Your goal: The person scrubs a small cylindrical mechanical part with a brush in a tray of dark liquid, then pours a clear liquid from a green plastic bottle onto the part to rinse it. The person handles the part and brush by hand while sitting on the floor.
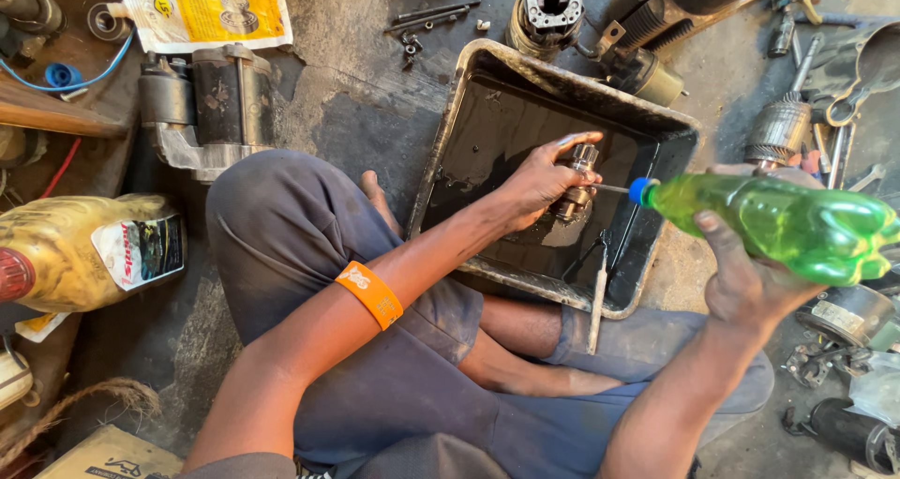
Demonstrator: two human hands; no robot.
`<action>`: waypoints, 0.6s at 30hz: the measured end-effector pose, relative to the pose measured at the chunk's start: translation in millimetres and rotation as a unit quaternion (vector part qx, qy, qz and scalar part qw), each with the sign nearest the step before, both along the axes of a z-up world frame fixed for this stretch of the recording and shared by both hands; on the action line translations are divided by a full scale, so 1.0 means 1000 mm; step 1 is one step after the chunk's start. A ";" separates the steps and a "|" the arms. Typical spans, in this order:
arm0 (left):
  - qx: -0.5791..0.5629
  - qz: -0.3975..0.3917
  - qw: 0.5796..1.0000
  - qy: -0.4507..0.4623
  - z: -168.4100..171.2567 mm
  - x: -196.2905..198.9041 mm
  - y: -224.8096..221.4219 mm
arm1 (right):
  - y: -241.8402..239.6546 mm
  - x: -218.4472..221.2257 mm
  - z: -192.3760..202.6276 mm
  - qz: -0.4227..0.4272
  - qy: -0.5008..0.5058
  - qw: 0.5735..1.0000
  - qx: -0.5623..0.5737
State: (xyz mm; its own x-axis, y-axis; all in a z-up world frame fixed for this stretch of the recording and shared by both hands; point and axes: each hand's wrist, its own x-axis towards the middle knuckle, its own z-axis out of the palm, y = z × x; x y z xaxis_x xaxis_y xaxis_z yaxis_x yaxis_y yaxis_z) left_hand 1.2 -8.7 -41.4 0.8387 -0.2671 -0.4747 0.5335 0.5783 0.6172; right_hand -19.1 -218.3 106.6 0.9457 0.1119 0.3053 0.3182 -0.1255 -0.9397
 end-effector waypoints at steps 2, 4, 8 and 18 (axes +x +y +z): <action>-0.036 -0.001 0.999 -0.013 -0.002 0.000 -0.001 | -0.004 -0.002 0.005 0.004 -0.024 0.999 -0.035; -0.058 -0.001 0.998 -0.025 -0.002 0.002 0.002 | -0.004 -0.002 0.009 -0.005 -0.067 0.994 -0.088; -0.039 -0.015 0.996 -0.084 0.005 0.000 0.003 | -0.001 0.001 0.015 -0.038 -0.085 0.994 -0.057; 0.112 -0.014 0.975 -0.192 0.031 -0.003 0.004 | 0.004 0.004 0.025 -0.043 -0.041 0.998 0.013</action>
